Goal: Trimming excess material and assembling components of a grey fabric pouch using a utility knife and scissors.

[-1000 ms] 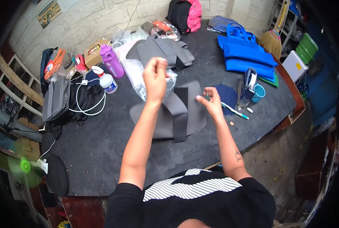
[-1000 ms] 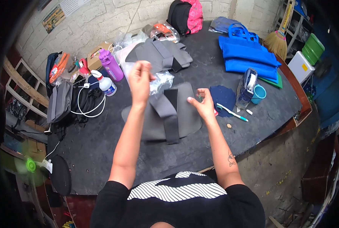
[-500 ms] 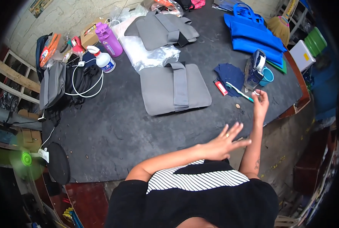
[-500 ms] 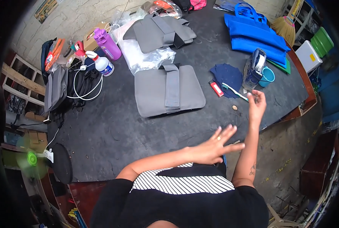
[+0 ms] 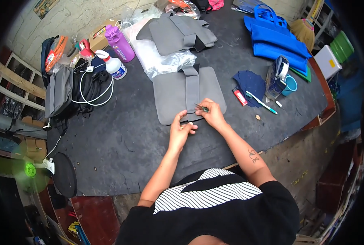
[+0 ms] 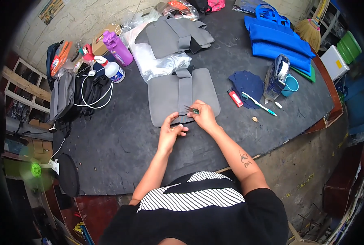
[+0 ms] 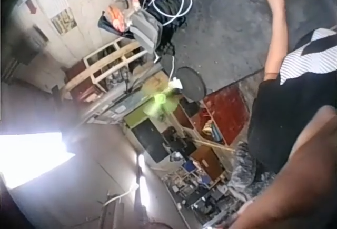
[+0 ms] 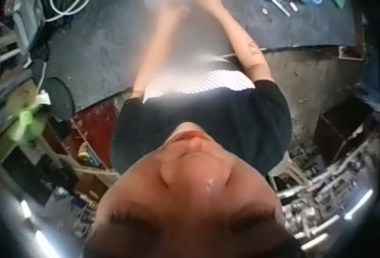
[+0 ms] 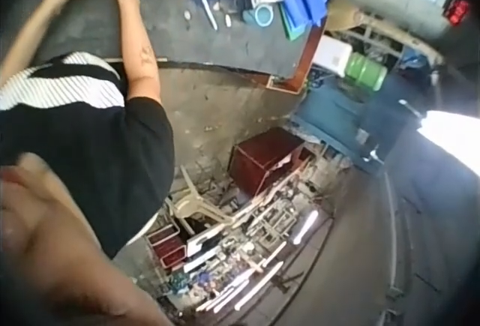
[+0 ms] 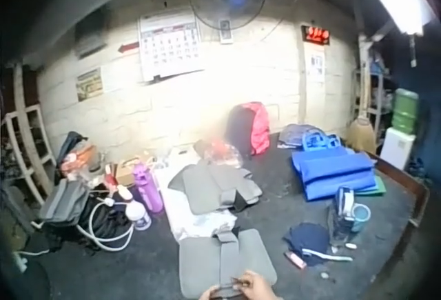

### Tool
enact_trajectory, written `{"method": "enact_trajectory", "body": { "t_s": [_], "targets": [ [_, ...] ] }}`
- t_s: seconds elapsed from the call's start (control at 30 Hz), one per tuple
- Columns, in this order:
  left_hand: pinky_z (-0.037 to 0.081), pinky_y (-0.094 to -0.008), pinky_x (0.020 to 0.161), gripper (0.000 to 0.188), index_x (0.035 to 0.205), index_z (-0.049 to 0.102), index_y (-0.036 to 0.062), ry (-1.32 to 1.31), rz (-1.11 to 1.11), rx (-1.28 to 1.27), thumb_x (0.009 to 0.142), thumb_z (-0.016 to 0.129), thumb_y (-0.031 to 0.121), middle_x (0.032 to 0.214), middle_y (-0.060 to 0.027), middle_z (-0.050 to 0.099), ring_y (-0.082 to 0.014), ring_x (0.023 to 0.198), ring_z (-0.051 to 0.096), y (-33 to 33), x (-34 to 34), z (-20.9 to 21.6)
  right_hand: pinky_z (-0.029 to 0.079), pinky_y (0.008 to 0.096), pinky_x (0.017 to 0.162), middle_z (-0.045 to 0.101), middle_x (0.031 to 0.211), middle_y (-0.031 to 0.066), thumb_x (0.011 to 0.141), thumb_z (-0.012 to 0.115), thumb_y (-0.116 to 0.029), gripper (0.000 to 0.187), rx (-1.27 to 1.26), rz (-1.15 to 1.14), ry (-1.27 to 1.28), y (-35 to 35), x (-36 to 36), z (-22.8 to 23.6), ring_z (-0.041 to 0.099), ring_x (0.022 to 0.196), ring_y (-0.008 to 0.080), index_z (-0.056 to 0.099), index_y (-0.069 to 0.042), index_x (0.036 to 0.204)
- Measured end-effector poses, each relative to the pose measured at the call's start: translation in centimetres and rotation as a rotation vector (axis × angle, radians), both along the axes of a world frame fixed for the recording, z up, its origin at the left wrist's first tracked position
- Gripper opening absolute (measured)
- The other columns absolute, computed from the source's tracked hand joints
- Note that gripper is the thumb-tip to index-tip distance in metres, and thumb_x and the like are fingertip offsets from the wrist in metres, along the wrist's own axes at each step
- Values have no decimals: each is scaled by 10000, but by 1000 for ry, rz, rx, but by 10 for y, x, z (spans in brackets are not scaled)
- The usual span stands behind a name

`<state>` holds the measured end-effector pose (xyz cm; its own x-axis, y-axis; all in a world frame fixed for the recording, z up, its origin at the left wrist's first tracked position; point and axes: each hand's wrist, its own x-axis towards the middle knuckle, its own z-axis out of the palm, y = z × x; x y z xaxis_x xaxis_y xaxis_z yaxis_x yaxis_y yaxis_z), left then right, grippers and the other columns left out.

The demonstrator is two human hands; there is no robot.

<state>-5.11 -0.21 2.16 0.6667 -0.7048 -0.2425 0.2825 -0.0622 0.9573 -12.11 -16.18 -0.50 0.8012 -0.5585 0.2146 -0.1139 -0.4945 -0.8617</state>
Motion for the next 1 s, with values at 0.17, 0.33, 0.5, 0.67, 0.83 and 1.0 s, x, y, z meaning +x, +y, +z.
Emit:
{"method": "enact_trajectory", "body": {
  "t_s": [0.17,0.33,0.5,0.67,0.83,1.0],
  "targets": [
    [516,-226,512,580,1354,349,9,50,170,-90,850,633,-19,1081,-149,571,-140,642,648,-13,0,10,455,331,639,606,718,116,707,710,-49,109,189,13,27,15,8,23,610,701,198,664,22,776],
    [387,-204,387,467,1250,415,31,39,240,-118,848,649,-10,770,-35,576,-72,442,481,-14,1,16,473,337,623,625,688,113,712,713,-72,118,216,-28,76,-1,24,52,606,657,189,668,14,779],
    [367,-190,382,501,1289,401,34,-27,277,-115,843,614,-50,744,-5,534,-56,435,465,7,-37,8,432,289,549,579,647,14,825,655,-132,129,203,-326,-188,-100,76,63,536,601,103,625,-18,771],
    [382,-186,397,400,1221,490,-13,-64,286,-136,844,619,-46,768,4,548,-49,454,481,19,-43,1,493,358,590,655,696,118,815,685,-208,202,-103,-503,1,-154,136,78,625,575,186,643,-12,840],
    [425,-196,426,387,1232,500,-35,-27,294,-40,863,614,-30,798,-12,572,-64,470,496,33,-59,-15,539,325,435,668,627,133,932,555,-156,208,265,-554,-21,-184,165,116,651,472,202,600,46,954],
    [481,-223,471,478,1352,400,-30,95,218,-55,910,573,32,884,-71,622,-135,570,618,26,-46,-7,554,313,647,550,1190,156,952,504,-111,389,385,-93,-141,-178,165,123,692,788,224,442,-4,1321]
  ]
}}
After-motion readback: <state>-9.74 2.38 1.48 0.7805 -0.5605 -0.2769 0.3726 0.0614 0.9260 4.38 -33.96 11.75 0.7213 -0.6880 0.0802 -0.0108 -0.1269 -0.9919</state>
